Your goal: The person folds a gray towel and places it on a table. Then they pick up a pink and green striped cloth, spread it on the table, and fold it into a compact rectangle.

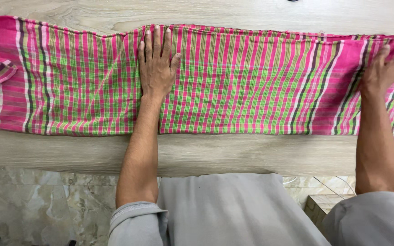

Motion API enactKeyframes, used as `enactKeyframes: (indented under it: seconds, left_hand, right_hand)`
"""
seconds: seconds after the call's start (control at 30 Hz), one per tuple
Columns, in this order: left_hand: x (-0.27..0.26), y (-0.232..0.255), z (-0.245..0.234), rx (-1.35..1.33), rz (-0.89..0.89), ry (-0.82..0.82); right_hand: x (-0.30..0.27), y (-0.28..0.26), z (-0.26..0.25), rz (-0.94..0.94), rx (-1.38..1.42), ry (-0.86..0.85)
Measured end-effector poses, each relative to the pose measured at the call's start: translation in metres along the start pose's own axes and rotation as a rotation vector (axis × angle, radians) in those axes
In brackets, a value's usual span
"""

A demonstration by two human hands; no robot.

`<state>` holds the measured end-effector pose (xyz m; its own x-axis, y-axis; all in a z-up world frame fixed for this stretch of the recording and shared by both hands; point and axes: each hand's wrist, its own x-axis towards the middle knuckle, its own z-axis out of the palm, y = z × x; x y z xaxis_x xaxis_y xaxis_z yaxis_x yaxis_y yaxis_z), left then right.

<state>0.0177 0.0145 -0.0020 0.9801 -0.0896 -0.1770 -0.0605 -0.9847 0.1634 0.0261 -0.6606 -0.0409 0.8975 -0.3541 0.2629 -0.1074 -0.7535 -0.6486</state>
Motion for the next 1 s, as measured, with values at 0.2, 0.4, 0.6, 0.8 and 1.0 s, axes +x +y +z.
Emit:
enactKeyframes:
  seconds: [0.2, 0.4, 0.6, 0.8, 1.0]
  left_hand:
    - [0.001, -0.001, -0.002, 0.005, 0.003, -0.008]
    - [0.002, 0.0, -0.005, -0.041, 0.001, -0.005]
    - [0.004, 0.011, 0.002, -0.064, 0.036, 0.037]
    - [-0.013, 0.046, 0.014, -0.133, 0.155, 0.03]
    - [-0.023, 0.052, 0.009, -0.101, 0.138, -0.002]
  right_hand:
    - [-0.055, -0.039, -0.024, 0.34, -0.615, -0.212]
    - [-0.053, -0.071, -0.038, 0.594, -0.615, -0.27]
    - [-0.03, -0.084, -0.036, 0.5, -0.621, -0.315]
    - [-0.052, -0.116, -0.004, 0.368, -0.553, -0.375]
    - [-0.062, -0.112, -0.01, 0.367, -0.564, -0.389]
